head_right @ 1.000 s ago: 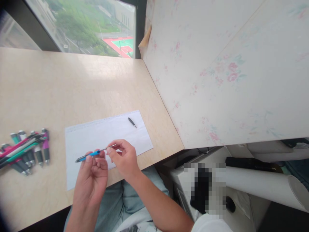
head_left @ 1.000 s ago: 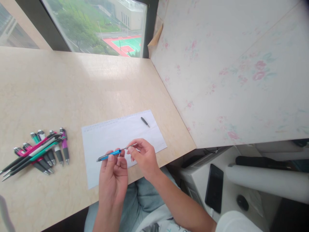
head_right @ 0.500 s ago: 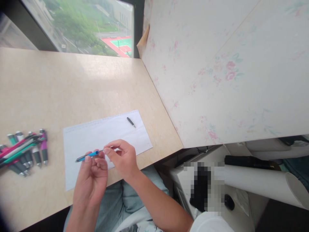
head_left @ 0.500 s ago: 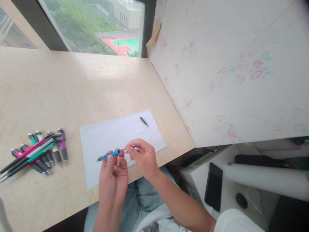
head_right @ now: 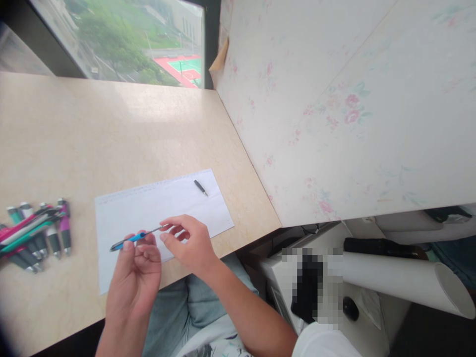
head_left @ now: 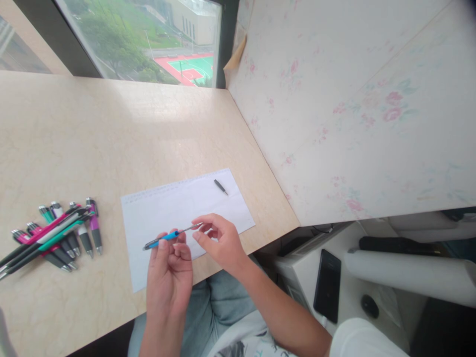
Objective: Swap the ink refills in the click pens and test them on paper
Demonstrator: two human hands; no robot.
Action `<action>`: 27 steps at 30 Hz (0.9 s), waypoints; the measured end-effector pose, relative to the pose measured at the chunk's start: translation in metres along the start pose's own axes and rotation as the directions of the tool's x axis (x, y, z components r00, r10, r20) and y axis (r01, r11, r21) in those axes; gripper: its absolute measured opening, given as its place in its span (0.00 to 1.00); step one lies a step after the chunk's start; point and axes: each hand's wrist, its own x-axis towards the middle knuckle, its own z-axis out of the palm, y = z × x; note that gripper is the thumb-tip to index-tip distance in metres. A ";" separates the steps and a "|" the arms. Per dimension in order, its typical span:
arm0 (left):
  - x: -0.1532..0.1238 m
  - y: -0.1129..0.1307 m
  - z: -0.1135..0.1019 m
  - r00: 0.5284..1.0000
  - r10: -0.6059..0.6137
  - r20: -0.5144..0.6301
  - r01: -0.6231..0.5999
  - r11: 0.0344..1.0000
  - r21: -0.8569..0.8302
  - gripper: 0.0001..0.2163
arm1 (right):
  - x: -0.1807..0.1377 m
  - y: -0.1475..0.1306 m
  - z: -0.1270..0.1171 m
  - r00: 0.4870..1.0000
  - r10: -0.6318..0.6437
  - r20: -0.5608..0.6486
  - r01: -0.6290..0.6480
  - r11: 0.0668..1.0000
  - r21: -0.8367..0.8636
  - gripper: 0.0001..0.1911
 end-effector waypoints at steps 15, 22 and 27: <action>0.001 0.000 -0.001 1.000 -0.021 0.003 0.021 1.000 0.000 0.02 | 0.036 0.012 -0.069 0.969 -0.221 -0.112 0.049 0.613 -0.789 0.12; -0.002 0.000 -0.002 1.000 -0.024 -0.001 0.024 0.999 -0.028 0.03 | 0.038 0.011 -0.083 0.952 -0.266 -0.153 0.038 0.596 -0.802 0.11; -0.001 -0.001 -0.006 0.999 -0.022 0.029 0.023 0.999 -0.029 0.04 | 0.051 0.013 -0.080 0.969 -0.240 -0.064 0.066 0.496 -0.866 0.13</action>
